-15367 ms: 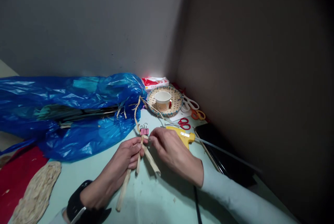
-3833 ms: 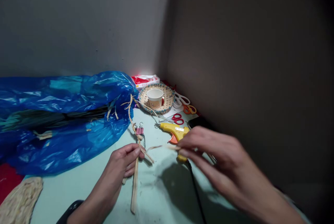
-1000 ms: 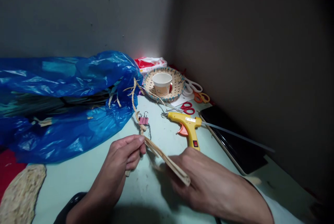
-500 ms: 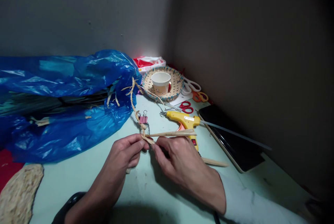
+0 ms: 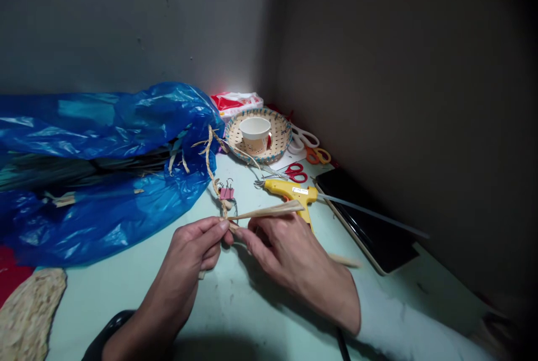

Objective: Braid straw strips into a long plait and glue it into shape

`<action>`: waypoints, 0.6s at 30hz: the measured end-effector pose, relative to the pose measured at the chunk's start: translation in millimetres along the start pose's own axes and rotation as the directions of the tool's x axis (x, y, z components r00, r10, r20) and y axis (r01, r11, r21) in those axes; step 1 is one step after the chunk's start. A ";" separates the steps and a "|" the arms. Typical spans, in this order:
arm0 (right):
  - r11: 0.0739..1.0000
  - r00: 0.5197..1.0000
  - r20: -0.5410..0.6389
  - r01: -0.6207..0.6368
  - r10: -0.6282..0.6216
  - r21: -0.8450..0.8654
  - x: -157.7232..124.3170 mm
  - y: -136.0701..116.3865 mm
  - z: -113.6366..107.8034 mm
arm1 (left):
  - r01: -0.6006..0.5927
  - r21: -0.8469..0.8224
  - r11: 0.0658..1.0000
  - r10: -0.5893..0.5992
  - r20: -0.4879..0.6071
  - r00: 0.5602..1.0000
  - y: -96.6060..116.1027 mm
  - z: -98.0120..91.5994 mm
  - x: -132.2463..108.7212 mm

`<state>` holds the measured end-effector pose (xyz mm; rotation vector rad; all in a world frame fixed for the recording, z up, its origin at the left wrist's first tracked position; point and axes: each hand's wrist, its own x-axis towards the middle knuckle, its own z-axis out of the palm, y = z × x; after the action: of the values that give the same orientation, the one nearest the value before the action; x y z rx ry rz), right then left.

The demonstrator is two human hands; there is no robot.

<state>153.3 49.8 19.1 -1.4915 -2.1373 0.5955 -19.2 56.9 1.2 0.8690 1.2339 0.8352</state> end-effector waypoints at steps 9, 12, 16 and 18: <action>0.908 0.886 -0.275 0.410 -0.374 0.087 -5.8 -2.3 -6.1 | -0.022 -0.018 1.000 0.021 -0.006 1.000 -0.5 1.5 -0.6; 0.925 0.915 -0.238 0.361 -0.327 0.120 -6.8 -1.5 -3.5 | -0.024 -0.007 1.000 0.024 -0.005 1.000 0.1 1.1 -1.5; 0.897 0.903 -0.088 0.428 -0.420 0.113 -5.4 1.7 -1.1 | -0.015 -0.020 1.000 0.015 -0.007 1.000 1.2 0.8 -1.2; 0.874 0.869 -0.114 0.486 -0.482 0.018 -5.7 1.2 2.3 | -0.005 -0.033 0.999 0.005 -0.002 1.000 -0.3 0.1 -0.4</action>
<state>154.6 44.6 15.8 -0.8777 -2.2740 0.3670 -19.2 56.3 1.2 0.8452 1.2165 0.8583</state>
